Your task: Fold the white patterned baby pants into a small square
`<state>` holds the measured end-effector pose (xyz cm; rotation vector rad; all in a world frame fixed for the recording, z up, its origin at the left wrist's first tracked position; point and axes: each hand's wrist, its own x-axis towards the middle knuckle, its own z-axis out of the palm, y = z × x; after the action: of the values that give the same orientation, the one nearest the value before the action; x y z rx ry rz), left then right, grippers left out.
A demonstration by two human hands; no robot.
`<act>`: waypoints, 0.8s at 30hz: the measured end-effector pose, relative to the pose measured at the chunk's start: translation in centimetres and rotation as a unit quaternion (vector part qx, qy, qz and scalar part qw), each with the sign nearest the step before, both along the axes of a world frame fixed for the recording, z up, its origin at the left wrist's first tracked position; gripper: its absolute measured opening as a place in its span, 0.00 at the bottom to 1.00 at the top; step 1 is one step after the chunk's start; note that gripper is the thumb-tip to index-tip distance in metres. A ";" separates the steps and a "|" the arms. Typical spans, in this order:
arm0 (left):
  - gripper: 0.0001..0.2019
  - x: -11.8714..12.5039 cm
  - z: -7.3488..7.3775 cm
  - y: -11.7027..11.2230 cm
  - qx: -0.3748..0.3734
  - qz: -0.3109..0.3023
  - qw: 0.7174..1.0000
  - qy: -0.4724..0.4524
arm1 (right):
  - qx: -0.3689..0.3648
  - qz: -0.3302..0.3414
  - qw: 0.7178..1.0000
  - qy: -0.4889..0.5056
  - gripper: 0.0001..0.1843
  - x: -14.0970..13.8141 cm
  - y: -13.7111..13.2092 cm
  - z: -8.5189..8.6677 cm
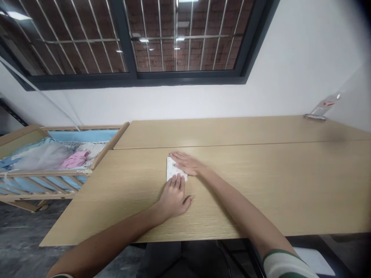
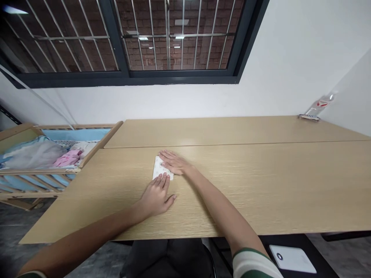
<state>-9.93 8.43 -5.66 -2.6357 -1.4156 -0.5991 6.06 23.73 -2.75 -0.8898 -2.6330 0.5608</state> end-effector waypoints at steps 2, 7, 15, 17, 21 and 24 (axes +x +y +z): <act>0.33 -0.4 0.7 0.4 -0.013 -0.010 1.000 -0.018 | -0.013 -0.016 0.999 0.042 0.39 0.3 0.1 -0.6; 0.17 -3.3 2.9 3.2 -0.050 0.046 0.989 -0.130 | -0.042 -0.136 0.966 0.217 0.40 1.6 0.1 -2.1; 0.19 -6.3 2.5 6.6 -0.106 0.198 0.971 -0.077 | -0.046 -0.217 0.913 0.342 0.29 2.0 0.0 -1.8; 0.20 -6.2 2.1 6.8 -0.114 0.197 0.971 -0.071 | -0.041 -0.210 0.917 0.336 0.25 1.8 0.0 -1.7; 0.19 -5.9 1.9 7.2 -0.125 0.188 0.971 -0.071 | 0.016 -0.176 0.951 0.254 0.21 1.4 -0.8 -1.6; 0.16 -6.0 2.0 7.6 -0.140 0.163 0.973 -0.079 | 0.087 -0.148 0.973 0.155 0.20 0.7 -1.7 -1.5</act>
<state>-15.91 16.02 -3.65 -2.5061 -2.0652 -0.6206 6.80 22.05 -4.30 -1.0216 -2.1799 0.3538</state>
